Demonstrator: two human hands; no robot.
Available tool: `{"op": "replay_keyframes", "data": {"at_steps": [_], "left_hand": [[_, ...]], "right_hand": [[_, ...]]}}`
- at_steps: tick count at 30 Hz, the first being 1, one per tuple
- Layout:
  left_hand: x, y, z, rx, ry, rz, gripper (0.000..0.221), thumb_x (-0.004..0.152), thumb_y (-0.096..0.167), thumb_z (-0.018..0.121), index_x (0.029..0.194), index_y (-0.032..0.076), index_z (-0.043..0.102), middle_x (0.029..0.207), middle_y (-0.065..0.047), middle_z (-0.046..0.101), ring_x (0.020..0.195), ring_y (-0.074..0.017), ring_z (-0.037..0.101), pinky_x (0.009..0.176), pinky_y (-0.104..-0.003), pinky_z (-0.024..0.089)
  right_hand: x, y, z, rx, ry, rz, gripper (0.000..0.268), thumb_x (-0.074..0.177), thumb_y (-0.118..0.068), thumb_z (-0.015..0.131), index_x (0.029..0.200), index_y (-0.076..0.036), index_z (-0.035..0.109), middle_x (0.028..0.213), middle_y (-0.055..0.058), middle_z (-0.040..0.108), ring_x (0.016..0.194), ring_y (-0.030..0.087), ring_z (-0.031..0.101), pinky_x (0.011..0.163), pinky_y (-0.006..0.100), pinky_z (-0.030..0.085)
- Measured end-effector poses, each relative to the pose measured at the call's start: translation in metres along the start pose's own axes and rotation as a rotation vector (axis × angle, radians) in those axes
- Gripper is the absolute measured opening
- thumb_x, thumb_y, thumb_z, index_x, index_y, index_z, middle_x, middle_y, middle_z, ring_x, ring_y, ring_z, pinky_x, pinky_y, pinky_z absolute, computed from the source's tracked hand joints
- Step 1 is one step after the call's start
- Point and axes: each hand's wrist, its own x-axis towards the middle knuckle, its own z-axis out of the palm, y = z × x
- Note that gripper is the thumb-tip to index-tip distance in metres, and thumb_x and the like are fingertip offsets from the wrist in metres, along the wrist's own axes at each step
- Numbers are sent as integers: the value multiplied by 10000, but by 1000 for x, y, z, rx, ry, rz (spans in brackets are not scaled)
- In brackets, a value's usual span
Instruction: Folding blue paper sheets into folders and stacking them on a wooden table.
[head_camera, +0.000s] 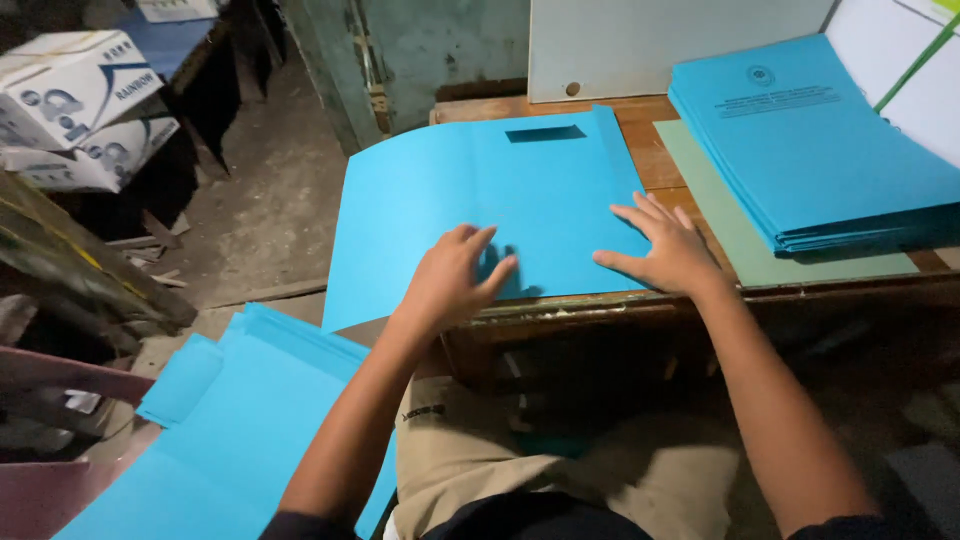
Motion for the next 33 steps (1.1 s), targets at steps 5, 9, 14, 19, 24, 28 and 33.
{"op": "replay_keyframes", "data": {"at_steps": [5, 9, 14, 19, 24, 28, 33], "left_hand": [[-54, -8, 0, 275, 84, -181, 687, 897, 596, 629, 1363, 92, 615, 1258, -183, 590, 1162, -383, 615, 770, -510, 619], [-77, 13, -20, 70, -77, -493, 916, 929, 721, 528, 1544, 49, 433, 1510, -344, 373, 1359, -516, 480, 912, -589, 589], [-81, 28, -24, -98, 192, -343, 761, 933, 496, 694, 1463, -21, 520, 1564, -443, 239, 1438, -658, 232, 1037, -698, 418], [-63, 24, -12, 107, 591, 29, 655, 905, 300, 776, 1451, 13, 556, 1593, -375, 312, 1420, -657, 285, 1021, -659, 436], [-30, 45, -13, 59, 601, 439, 614, 901, 287, 739, 1460, 105, 560, 1624, -168, 440, 1549, -432, 306, 1239, -518, 60], [-2, 76, -4, -69, 444, 680, 558, 865, 293, 741, 1370, 83, 625, 1377, -123, 665, 1358, -343, 595, 1228, -560, 172], [6, 96, 44, -318, 328, 873, 383, 922, 280, 672, 1244, 73, 692, 1118, -115, 721, 1084, -353, 711, 1010, -512, 535]], "right_hand": [[-1, -1, -1, 12, 0, 23, 1029, 746, -898, 636, 1539, -255, 503, 1705, 105, 301, 1598, 292, 204, 1312, 529, 62], [-1, 0, 0, 12, 1, 34, 1046, 732, -921, 621, 1539, -266, 502, 1710, 92, 296, 1600, 283, 200, 1313, 523, 60], [6, 5, 2, 10, 5, 30, 1023, 737, -892, 645, 1538, -271, 503, 1712, 84, 293, 1599, 282, 205, 1314, 524, 64], [8, 11, 3, 6, 6, 35, 1056, 706, -916, 653, 1538, -284, 500, 1712, 79, 292, 1600, 274, 202, 1308, 521, 62], [5, 8, 1, 13, -10, 29, 1089, 691, -929, 664, 1534, -258, 506, 1704, 109, 300, 1594, 306, 212, 1305, 545, 60], [13, 20, 9, 14, -10, 24, 1035, 739, -902, 643, 1545, -273, 487, 1701, 108, 292, 1590, 310, 198, 1309, 563, 60], [48, 103, 56, 859, 568, -284, 438, 1148, -284, 469, 1410, 52, 570, 1508, 294, 501, 1465, 365, 397, 1265, 524, 248]]}}
